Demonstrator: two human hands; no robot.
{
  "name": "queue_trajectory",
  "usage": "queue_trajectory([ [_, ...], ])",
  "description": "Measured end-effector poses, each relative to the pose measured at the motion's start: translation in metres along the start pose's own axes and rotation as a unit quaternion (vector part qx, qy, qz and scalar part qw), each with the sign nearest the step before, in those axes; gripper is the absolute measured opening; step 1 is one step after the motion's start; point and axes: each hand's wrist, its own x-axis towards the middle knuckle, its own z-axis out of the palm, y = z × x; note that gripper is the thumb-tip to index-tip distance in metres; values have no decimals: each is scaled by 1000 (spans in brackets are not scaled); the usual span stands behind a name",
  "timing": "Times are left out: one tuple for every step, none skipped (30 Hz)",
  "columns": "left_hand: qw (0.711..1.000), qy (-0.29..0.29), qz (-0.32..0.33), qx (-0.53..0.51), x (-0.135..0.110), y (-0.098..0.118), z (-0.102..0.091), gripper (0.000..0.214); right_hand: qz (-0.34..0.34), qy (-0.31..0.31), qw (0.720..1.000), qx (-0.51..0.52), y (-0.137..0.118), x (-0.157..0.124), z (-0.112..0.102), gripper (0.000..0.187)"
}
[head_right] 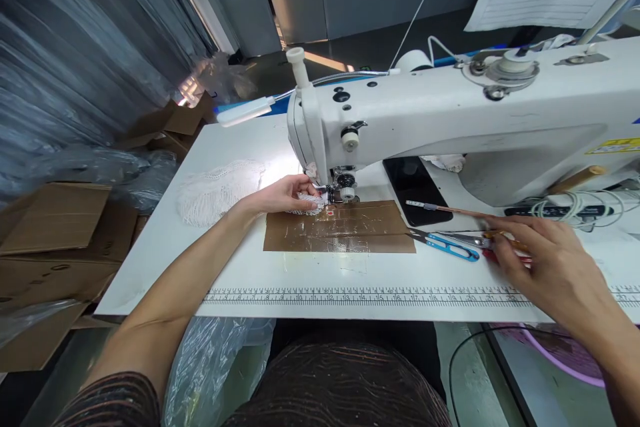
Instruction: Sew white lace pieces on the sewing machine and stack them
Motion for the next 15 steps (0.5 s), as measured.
queue_trajectory([
  [1000, 5, 1, -1, 1, -1, 1, 54, -2, -6, 1000, -7, 5, -2, 0, 39],
  [1000, 12, 4, -3, 1, -2, 3, 54, -5, -11, 1000, -12, 11, -4, 1, 41],
  [1000, 21, 8, -3, 2, -3, 4, 54, -12, -14, 1000, -17, 16, -7, 2, 42],
  [999, 33, 14, -4, 2, -4, 6, 52, -22, -13, 999, -20, 21, -8, 4, 42],
  [999, 47, 19, -5, 2, -5, 8, 50, -32, -12, 999, -23, 25, -9, 5, 43],
  [998, 63, 23, -6, 3, -6, 11, 48, -44, -11, 999, -28, 28, -9, 7, 43],
  [997, 76, 24, -7, 3, -6, 13, 46, -56, -12, 998, -34, 31, -8, 8, 43],
  [996, 87, 23, -9, 3, -7, 15, 44, -70, -14, 997, -41, 34, -7, 9, 44],
  [995, 96, 21, -12, 3, -7, 17, 42, -84, -16, 995, -48, 36, -5, 9, 45],
  [995, 102, 19, -16, 3, -7, 18, 42, -95, -19, 994, -53, 39, -3, 8, 46],
  [994, 105, 17, -19, 3, -7, 19, 41, -102, -19, 993, -59, 42, -2, 7, 47],
  [994, 109, 17, -22, 3, -6, 21, 41, -104, -20, 992, -65, 44, -2, 6, 48],
  [993, 113, 18, -24, 3, -6, 21, 41, -98, -22, 992, -69, 47, -2, 5, 49],
  [993, 116, 20, -25, 3, -6, 22, 41, -85, -31, 993, -70, 50, -3, 3, 50],
  [992, 119, 22, -24, 3, -6, 23, 41, -67, -43, 995, -68, 52, -4, 1, 50],
])
